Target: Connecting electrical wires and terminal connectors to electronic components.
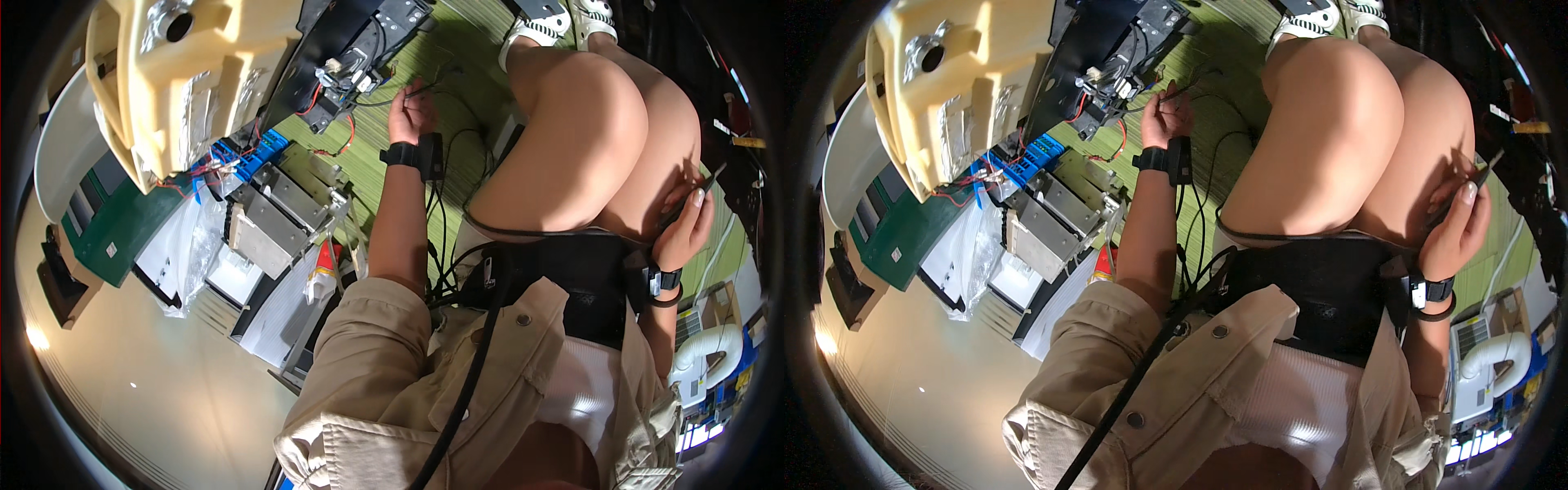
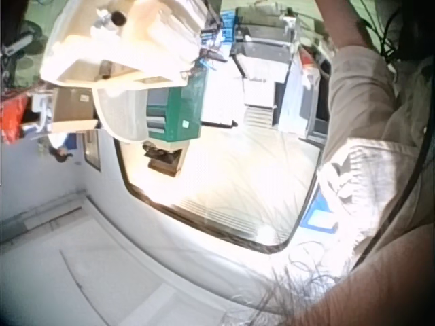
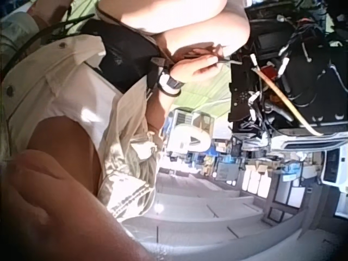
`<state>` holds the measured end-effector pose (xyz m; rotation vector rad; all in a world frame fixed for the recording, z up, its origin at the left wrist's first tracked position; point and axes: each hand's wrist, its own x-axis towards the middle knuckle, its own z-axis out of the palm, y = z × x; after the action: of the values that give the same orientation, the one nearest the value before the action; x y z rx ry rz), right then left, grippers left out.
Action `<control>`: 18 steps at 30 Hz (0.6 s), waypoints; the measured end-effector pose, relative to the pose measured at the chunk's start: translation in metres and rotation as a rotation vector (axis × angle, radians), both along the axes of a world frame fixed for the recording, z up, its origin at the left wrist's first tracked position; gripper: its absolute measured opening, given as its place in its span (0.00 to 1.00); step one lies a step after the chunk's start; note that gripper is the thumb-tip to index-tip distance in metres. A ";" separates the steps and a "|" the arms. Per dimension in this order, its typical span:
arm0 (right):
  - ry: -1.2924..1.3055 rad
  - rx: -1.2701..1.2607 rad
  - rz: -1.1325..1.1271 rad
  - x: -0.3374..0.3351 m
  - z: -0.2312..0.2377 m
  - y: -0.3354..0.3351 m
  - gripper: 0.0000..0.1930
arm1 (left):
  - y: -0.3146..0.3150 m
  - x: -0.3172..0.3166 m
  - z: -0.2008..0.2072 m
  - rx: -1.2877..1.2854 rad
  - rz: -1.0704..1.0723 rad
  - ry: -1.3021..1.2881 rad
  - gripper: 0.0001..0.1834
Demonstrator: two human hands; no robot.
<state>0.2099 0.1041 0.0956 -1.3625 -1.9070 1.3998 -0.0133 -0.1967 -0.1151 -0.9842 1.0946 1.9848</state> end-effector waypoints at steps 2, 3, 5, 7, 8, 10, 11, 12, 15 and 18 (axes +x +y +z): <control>0.042 0.056 0.189 -0.004 0.002 0.001 0.17 | 0.001 0.013 0.013 -0.010 -0.013 0.039 0.09; -0.001 0.178 0.315 -0.009 0.004 0.001 0.17 | 0.008 0.017 0.033 0.046 0.000 0.033 0.09; -0.036 0.309 0.557 -0.026 0.014 -0.004 0.18 | 0.017 0.025 0.073 0.107 0.073 0.009 0.10; 0.073 0.317 0.679 -0.055 0.023 -0.018 0.18 | 0.007 0.032 0.092 0.162 0.052 0.053 0.10; 0.179 0.307 0.684 -0.071 0.022 -0.027 0.17 | -0.001 0.033 0.099 0.220 0.030 0.095 0.10; 0.268 0.264 0.742 -0.092 0.033 -0.048 0.16 | -0.017 0.035 0.102 0.186 0.083 0.102 0.10; 0.331 0.242 0.792 -0.097 0.038 -0.054 0.16 | -0.025 0.034 0.093 0.339 0.109 0.096 0.09; 0.336 0.232 0.788 -0.101 0.036 -0.059 0.16 | -0.030 0.034 0.095 0.474 0.137 0.094 0.09; 0.183 0.105 1.046 -0.110 0.024 -0.072 0.30 | -0.028 0.037 0.108 0.385 -0.087 0.116 0.08; 0.206 -0.151 1.038 -0.114 0.013 -0.088 0.24 | -0.023 0.048 0.126 -0.019 -0.201 0.126 0.08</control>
<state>0.0959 0.0158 0.1087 -0.1541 -2.4964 2.0317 0.0343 -0.2196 0.0106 -0.7351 1.2328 1.8951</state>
